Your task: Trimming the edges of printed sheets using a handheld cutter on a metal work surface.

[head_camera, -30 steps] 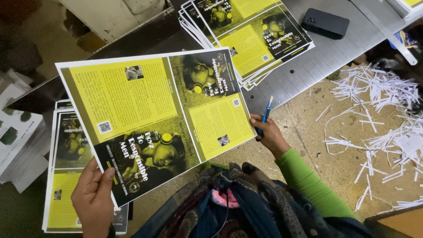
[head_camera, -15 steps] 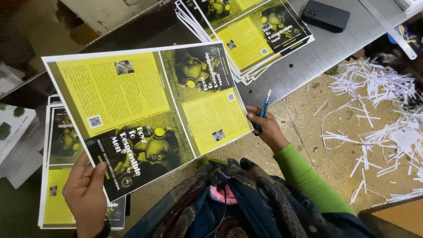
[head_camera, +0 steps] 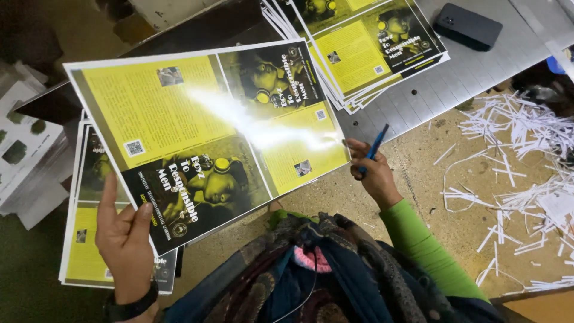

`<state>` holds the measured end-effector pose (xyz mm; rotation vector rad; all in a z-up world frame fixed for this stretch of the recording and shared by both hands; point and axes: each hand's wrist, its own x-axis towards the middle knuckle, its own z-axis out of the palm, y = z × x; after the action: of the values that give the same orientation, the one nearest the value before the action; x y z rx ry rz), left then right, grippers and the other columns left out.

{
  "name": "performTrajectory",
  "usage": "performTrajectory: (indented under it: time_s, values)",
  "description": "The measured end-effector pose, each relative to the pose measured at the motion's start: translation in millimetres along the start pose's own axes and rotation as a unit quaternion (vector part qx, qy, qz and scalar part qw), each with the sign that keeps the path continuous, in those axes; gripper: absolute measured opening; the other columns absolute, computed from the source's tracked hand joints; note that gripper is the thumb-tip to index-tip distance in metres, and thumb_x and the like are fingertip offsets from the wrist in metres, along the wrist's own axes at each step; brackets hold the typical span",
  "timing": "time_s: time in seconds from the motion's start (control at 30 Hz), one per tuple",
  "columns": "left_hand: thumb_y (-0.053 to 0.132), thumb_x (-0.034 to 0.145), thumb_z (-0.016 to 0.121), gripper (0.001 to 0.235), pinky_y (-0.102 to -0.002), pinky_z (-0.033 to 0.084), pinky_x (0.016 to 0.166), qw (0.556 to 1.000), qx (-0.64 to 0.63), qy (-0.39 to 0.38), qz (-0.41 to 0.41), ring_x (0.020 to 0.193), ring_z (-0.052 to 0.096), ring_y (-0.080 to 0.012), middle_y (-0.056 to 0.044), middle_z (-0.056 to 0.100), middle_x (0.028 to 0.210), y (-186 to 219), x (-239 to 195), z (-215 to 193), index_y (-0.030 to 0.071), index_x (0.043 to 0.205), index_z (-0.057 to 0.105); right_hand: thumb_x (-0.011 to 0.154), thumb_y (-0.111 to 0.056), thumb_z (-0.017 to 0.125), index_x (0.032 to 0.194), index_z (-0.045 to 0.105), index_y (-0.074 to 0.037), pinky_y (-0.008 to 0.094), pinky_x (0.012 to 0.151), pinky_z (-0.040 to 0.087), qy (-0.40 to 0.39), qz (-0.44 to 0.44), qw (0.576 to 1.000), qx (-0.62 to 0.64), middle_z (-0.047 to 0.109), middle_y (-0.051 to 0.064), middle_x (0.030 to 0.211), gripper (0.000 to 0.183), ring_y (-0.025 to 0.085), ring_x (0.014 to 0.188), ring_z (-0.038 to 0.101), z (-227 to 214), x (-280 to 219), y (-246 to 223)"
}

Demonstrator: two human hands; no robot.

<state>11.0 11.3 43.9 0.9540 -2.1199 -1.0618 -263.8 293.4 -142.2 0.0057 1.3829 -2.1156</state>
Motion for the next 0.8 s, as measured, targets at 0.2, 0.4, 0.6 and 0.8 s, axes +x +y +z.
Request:
performTrajectory:
  time_s: [0.2,0.4,0.6,0.8]
  values:
    - [0.006,0.097,0.056,0.021,-0.031,0.049,0.099,0.997,-0.073,-0.004,-0.036,0.108,0.062,-0.0164,-0.008,0.067,0.115,-24.5,9.3,-7.8,0.005,0.116,0.065,0.073,0.012,0.063,0.109,0.069,-0.003,0.034,0.09,0.059,-0.028,-0.106,0.981,-0.158,0.068,0.013,0.116,0.039,0.026,0.107,0.064,-2.0,7.2,-0.2]
    - [0.014,0.097,0.038,0.033,-0.032,0.06,0.063,0.952,-0.291,0.011,-0.099,0.093,0.068,-0.0279,-0.019,0.066,0.107,5.6,12.8,-39.5,0.003,0.116,0.064,0.077,0.009,0.065,0.08,0.067,-0.01,0.039,0.091,0.059,-0.052,-0.212,0.963,-0.159,0.056,0.004,0.11,0.019,0.019,0.11,0.053,43.1,-1.8,-17.5]
    - [-0.017,0.105,0.04,0.043,-0.026,0.061,0.079,0.959,-0.147,0.001,0.244,0.115,0.066,-0.0294,-0.025,0.058,0.134,73.6,57.1,-41.2,0.002,0.144,0.039,0.082,0.001,0.069,0.077,0.058,-0.011,0.021,0.048,0.034,-0.02,-0.091,0.995,-0.037,0.06,0.002,0.065,0.017,0.008,0.053,0.044,70.7,-6.9,11.5]
    - [-0.005,0.087,0.06,0.049,-0.049,0.046,0.098,0.959,-0.056,-0.066,0.27,0.122,0.05,-0.0452,-0.029,0.053,0.134,55.1,95.4,58.2,-0.008,0.135,0.049,0.077,-0.002,0.08,0.09,0.061,0.003,0.021,0.035,0.03,0.128,-0.009,0.988,-0.084,0.059,0.014,0.061,0.024,0.014,0.041,0.049,97.0,6.0,54.4]
